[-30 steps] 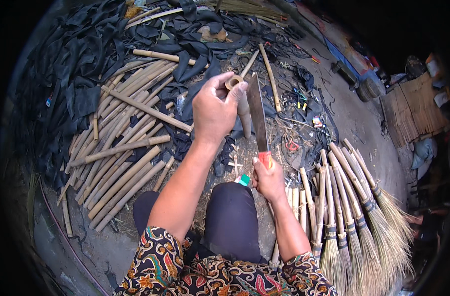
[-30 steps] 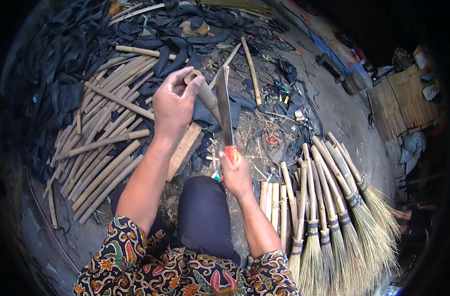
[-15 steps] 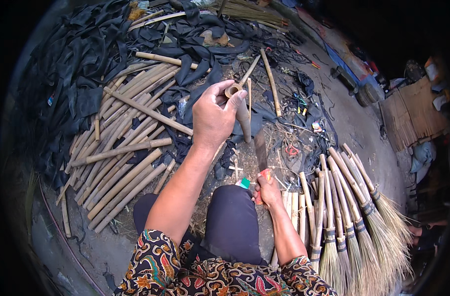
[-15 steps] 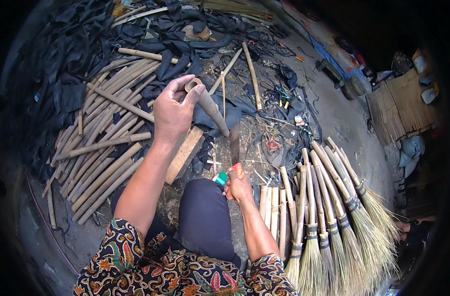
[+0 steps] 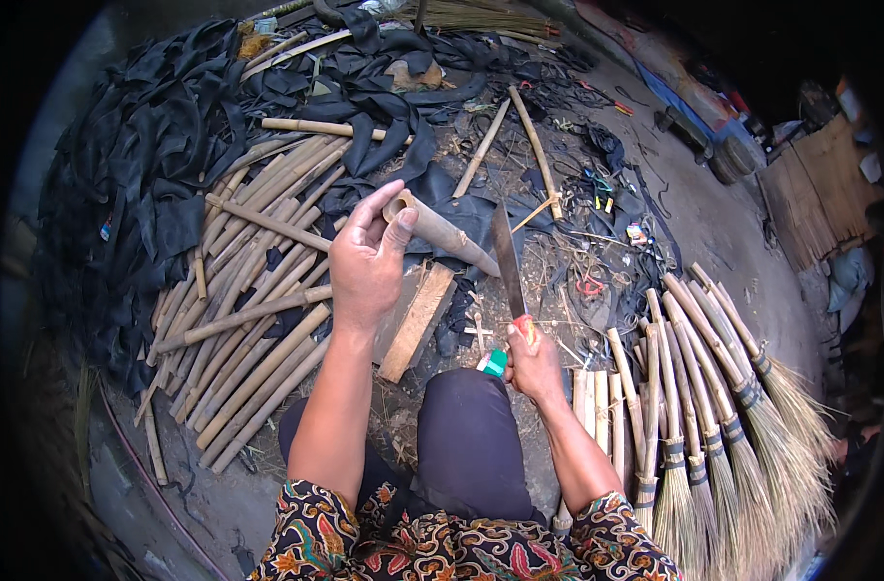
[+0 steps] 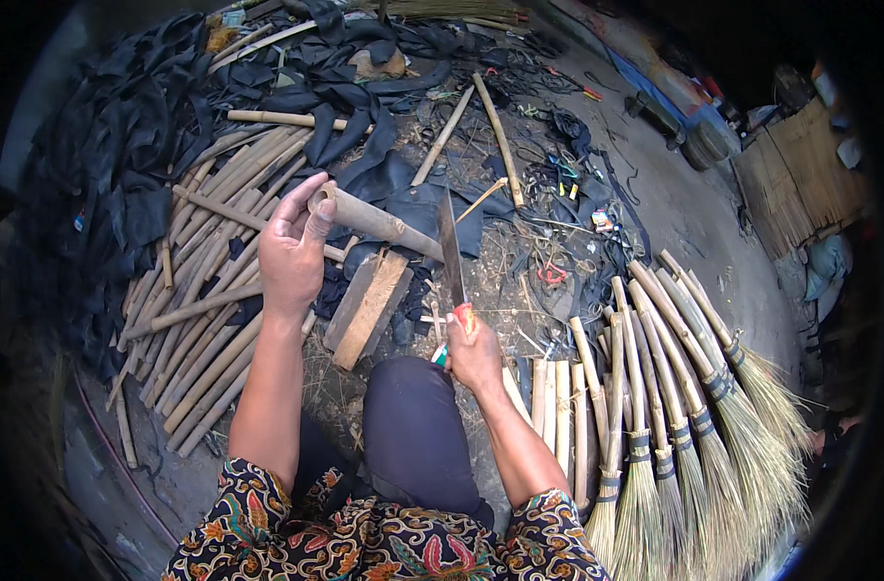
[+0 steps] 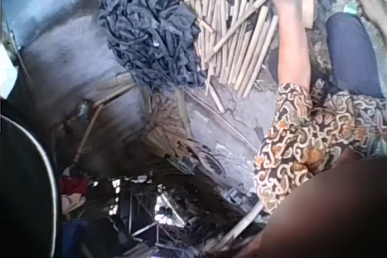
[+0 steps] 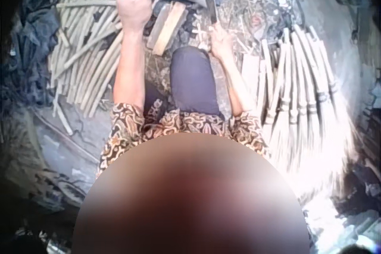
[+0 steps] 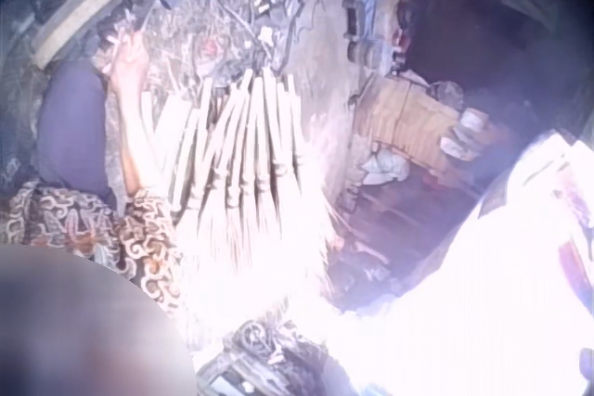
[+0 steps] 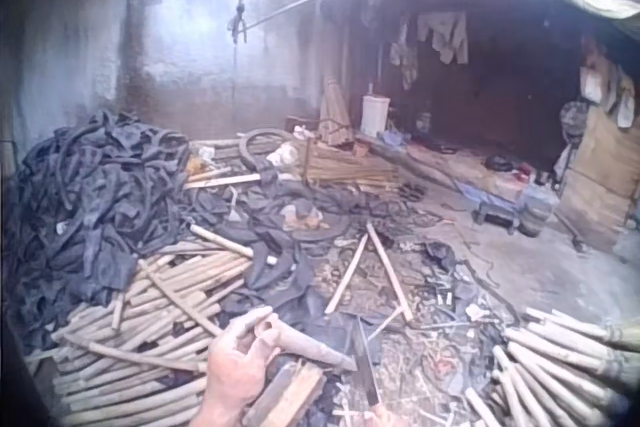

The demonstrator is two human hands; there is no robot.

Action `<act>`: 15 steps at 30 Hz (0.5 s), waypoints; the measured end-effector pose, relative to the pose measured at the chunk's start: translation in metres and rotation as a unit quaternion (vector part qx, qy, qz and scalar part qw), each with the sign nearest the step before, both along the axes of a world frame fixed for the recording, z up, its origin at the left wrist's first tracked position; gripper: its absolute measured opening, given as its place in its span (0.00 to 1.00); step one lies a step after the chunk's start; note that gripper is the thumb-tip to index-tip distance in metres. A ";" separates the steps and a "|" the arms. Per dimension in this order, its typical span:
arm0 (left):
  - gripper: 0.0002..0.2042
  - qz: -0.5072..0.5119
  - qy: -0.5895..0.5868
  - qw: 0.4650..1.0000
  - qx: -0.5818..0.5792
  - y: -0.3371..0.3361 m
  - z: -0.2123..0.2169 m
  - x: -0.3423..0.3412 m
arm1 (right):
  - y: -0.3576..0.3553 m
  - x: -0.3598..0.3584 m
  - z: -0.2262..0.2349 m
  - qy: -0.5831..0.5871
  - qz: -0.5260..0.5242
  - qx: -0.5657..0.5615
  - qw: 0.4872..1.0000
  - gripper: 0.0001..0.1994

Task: The person sits on the floor and uses a knife to sharpen the ends of several wooden sticks. They pick up each stick, hold it against a small wooden block, and scrape the knife along the end to create a point, then place the sharpened stick aside.

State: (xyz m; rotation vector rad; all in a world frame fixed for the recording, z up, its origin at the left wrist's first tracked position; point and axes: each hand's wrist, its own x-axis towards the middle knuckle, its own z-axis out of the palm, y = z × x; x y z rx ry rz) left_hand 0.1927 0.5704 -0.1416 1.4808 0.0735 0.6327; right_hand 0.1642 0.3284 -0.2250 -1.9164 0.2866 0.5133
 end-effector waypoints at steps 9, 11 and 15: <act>0.24 -0.027 0.005 1.000 0.011 -0.003 -0.007 0.002 | -0.004 0.009 -0.026 -0.346 0.102 -0.011 0.933 0.15; 0.24 0.008 0.008 0.999 -0.034 0.001 -0.010 0.002 | -0.010 0.015 -0.058 -0.174 0.085 -0.109 0.975 0.15; 0.28 -0.005 -0.076 0.994 -0.083 0.009 -0.026 0.014 | -0.019 0.010 -0.102 -0.136 0.051 -0.206 0.968 0.18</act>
